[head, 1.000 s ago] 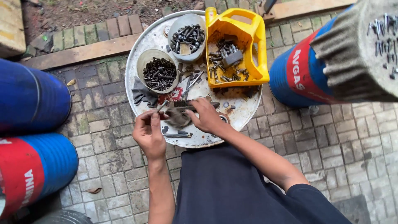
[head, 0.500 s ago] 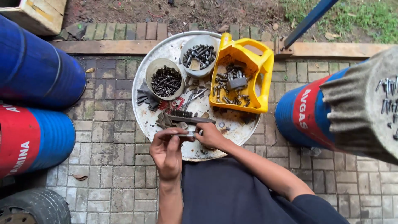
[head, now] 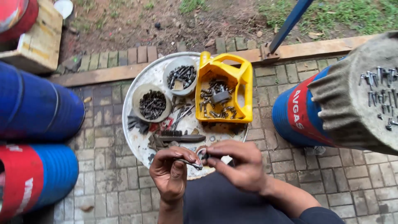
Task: The person cleans small metal screws by hand using a wire brush. They hold the screws and rub them against the brush bristles to remove dirt and rust, then place the cleaned screws into a yellow plastic container on the table.
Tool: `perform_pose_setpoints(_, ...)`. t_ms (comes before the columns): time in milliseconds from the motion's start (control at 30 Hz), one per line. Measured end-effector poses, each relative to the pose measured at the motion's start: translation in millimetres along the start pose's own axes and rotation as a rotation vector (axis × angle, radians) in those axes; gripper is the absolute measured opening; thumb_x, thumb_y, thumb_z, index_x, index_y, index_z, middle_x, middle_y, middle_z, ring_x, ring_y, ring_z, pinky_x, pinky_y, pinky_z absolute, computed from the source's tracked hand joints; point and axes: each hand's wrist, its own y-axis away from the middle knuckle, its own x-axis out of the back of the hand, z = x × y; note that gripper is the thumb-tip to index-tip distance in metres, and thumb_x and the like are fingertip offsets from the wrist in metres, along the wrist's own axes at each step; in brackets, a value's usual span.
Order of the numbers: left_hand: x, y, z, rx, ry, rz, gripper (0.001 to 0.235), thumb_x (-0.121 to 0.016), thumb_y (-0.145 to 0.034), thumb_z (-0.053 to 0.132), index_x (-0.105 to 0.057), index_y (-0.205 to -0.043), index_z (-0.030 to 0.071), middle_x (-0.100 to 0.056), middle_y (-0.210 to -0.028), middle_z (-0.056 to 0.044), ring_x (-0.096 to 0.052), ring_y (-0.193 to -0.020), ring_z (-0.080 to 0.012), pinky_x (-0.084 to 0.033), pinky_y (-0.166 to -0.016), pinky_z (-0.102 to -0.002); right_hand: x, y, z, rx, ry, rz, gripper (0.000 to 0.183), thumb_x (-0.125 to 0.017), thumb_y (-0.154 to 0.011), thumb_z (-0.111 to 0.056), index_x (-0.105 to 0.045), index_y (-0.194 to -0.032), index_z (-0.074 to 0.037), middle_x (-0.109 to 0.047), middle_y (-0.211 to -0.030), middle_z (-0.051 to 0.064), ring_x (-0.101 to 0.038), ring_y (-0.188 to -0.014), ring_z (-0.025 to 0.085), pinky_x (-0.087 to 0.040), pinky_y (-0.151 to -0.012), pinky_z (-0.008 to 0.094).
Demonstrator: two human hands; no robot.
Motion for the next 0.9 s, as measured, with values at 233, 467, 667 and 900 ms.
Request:
perform_pose_setpoints(233, -2.5, -25.4, -4.5, -0.038, -0.154, -0.054, 0.011, -0.063, -0.103, 0.012, -0.06, -0.109, 0.003, -0.065, -0.088, -0.015, -0.068, -0.078, -0.0281, -0.062, -0.072, -0.039, -6.7, -7.9, -6.7, 0.197, -0.005, 0.104, 0.017, -0.075, -0.086, 0.001, -0.071, -0.103, 0.001, -0.079, -0.096, 0.017, -0.082, -0.087, 0.029, -0.069, -0.078, 0.033)
perform_pose_setpoints(467, -9.1, -25.2, -4.8, -0.069, -0.214, -0.006, 0.011, -0.063, -0.103, 0.012, -0.059, -0.109, 0.004, -0.067, -0.088, -0.016, -0.069, -0.078, -0.0276, -0.064, -0.072, -0.038, -5.1, -12.8, 2.4, -0.003, -0.3, 0.016, 0.015, -0.079, -0.086, -0.004, -0.076, -0.1, -0.001, -0.075, -0.101, 0.02, -0.076, -0.092, 0.027, -0.065, -0.081, 0.032)
perform_pose_setpoints(667, -11.7, -25.7, -3.4, -0.054, -0.264, -0.1, 0.01, -0.066, -0.1, 0.01, -0.061, -0.104, 0.003, -0.065, -0.096, -0.017, -0.068, -0.09, -0.0266, -0.062, -0.084, -0.036, -8.0, -14.9, 4.5, -0.066, -0.284, 0.081, 0.017, -0.079, -0.086, -0.003, -0.074, -0.101, 0.003, -0.072, -0.096, 0.019, -0.073, -0.085, 0.023, -0.066, -0.067, 0.028)
perform_pose_setpoints(900, -14.6, -31.8, -2.8, -0.173, -0.423, -0.146, 0.013, -0.07, -0.097, 0.016, -0.066, -0.095, 0.003, -0.069, -0.087, -0.012, -0.069, -0.081, -0.0259, -0.06, -0.081, -0.039, -10.6, -10.6, 8.0, -0.184, -0.461, 0.048, 0.021, -0.069, -0.097, -0.014, -0.07, -0.102, 0.006, -0.067, -0.094, 0.018, -0.071, -0.063, 0.023, -0.061, -0.054, 0.029)
